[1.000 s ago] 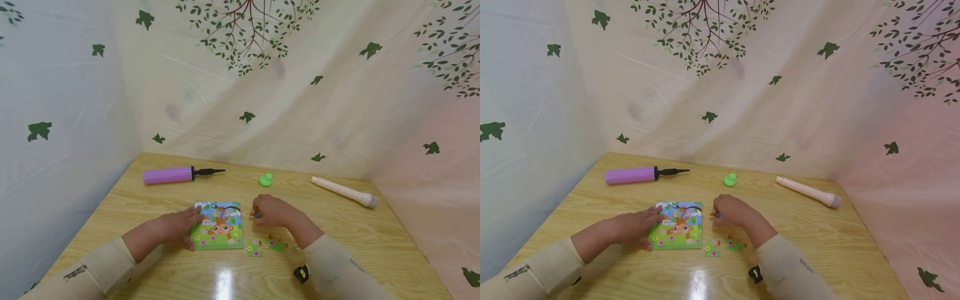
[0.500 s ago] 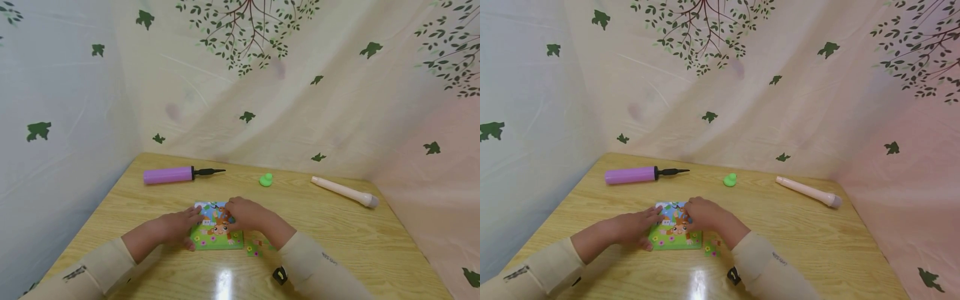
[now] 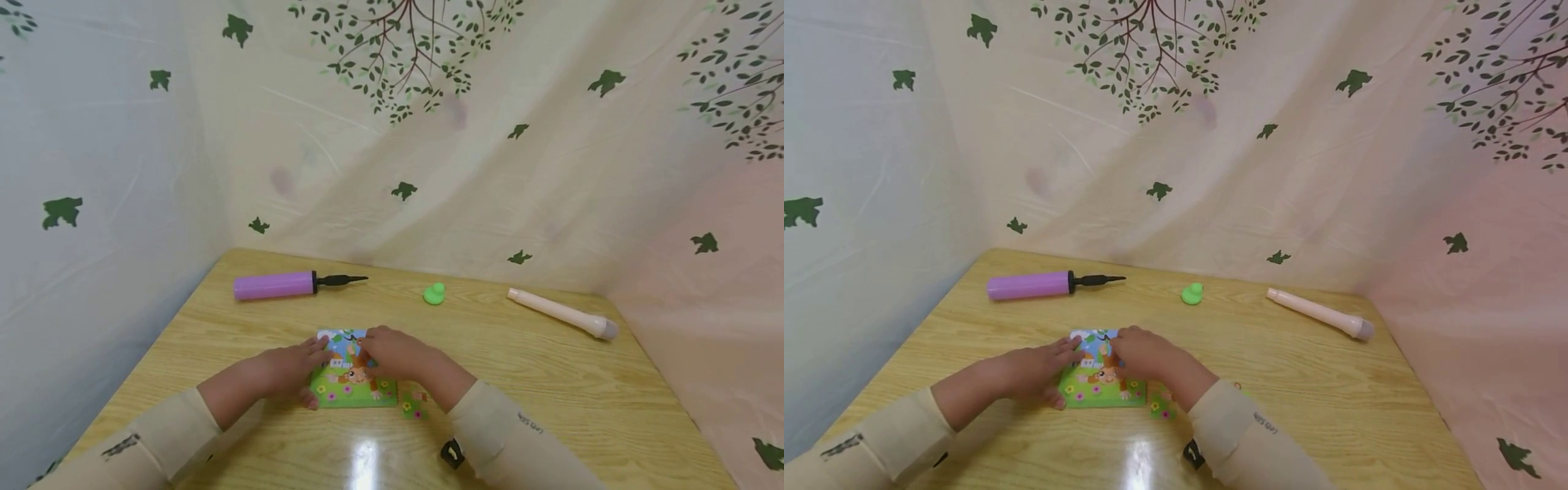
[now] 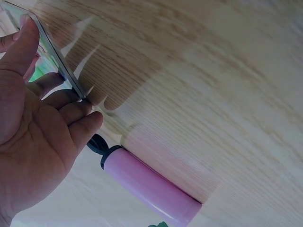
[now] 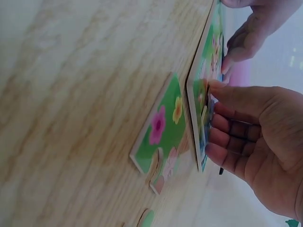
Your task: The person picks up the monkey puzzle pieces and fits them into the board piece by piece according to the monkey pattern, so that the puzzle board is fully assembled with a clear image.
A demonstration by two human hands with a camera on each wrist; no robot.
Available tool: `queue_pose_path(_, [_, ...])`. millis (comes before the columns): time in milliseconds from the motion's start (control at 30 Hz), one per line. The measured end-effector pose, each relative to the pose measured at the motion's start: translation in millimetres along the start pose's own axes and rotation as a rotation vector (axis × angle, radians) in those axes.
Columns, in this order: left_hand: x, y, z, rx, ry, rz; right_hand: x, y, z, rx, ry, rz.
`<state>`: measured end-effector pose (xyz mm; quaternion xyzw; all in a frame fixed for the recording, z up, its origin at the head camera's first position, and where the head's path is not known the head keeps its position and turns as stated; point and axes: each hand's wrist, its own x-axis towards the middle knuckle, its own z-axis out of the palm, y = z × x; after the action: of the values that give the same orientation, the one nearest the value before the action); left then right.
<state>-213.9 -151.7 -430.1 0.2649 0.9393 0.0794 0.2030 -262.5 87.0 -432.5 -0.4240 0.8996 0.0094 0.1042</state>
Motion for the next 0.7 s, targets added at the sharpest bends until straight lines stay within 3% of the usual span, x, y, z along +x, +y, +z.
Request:
queue_pose_path(267, [0.3, 0.7, 0.0, 0.012, 0.000, 0.014, -1.3, -4.2, 3.9, -0.052, 0.017, 0.037])
queue_pose_path(533, [-0.1, 0.2, -0.2, 0.015, -0.006, 0.011, -2.4, -6.2, 5.2, -0.117, 0.052, -0.011])
queue_pose_path(700, [1.7, -1.9, 0.7, 0.022, -0.001, 0.009, -0.4, -4.8, 6.3, -0.033, 0.049, 0.027])
